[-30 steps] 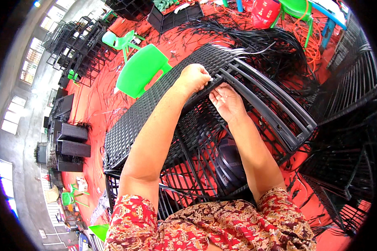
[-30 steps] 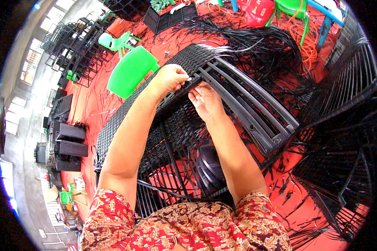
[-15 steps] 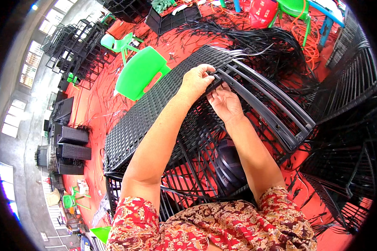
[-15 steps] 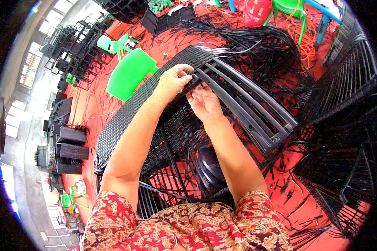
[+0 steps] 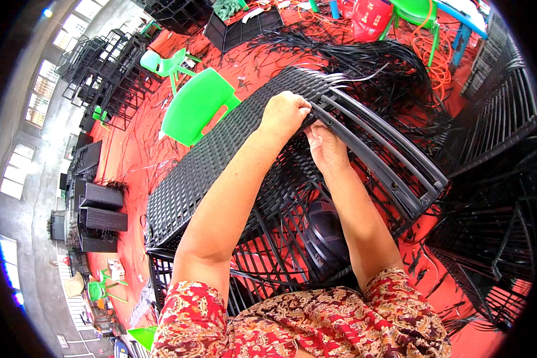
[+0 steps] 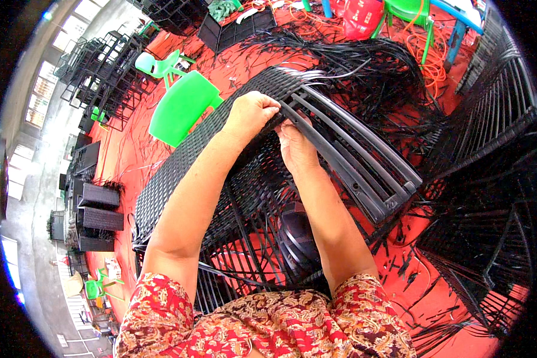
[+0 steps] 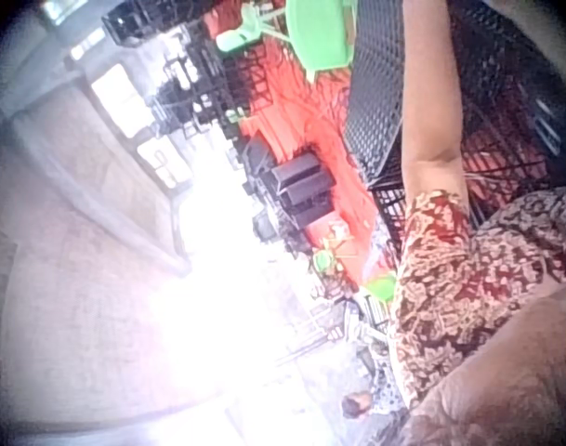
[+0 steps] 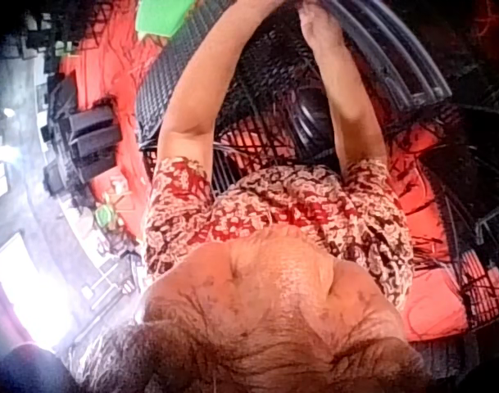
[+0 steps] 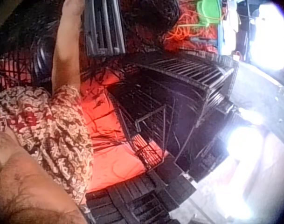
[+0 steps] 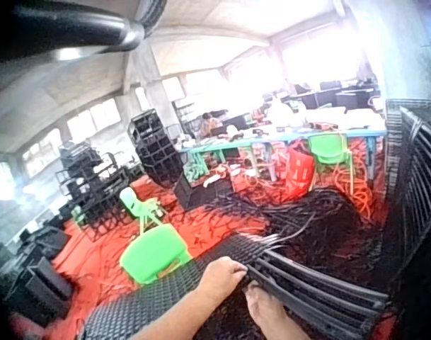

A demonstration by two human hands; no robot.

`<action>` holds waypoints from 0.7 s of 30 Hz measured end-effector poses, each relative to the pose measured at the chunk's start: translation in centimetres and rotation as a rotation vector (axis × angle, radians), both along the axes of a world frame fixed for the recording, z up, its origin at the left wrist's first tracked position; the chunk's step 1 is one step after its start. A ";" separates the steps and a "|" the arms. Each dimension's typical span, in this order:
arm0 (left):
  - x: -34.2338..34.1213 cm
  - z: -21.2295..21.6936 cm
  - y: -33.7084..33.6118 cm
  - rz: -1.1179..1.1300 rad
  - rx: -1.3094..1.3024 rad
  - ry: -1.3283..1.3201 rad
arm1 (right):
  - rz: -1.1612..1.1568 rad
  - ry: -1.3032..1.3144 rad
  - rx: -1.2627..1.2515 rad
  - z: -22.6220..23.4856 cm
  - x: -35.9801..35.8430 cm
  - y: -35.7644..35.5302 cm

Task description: The person weaves black synthetic strips into the frame of a rattan-style chair. They thread the strips through the existing weave, pull them tight, and tuck the ends to secure them. The task involves repetitive hand manipulation of the strips to build up the chair's surface.

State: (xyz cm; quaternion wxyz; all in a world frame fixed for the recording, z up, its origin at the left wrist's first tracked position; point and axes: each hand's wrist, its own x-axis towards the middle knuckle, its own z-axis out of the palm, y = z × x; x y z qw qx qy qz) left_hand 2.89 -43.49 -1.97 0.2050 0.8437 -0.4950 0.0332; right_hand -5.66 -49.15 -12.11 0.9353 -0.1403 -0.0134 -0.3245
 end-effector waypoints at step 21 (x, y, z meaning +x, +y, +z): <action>0.7 0.9 -1.3 0.162 0.022 0.645 | 0.061 -0.030 -0.055 1.5 -0.6 -1.2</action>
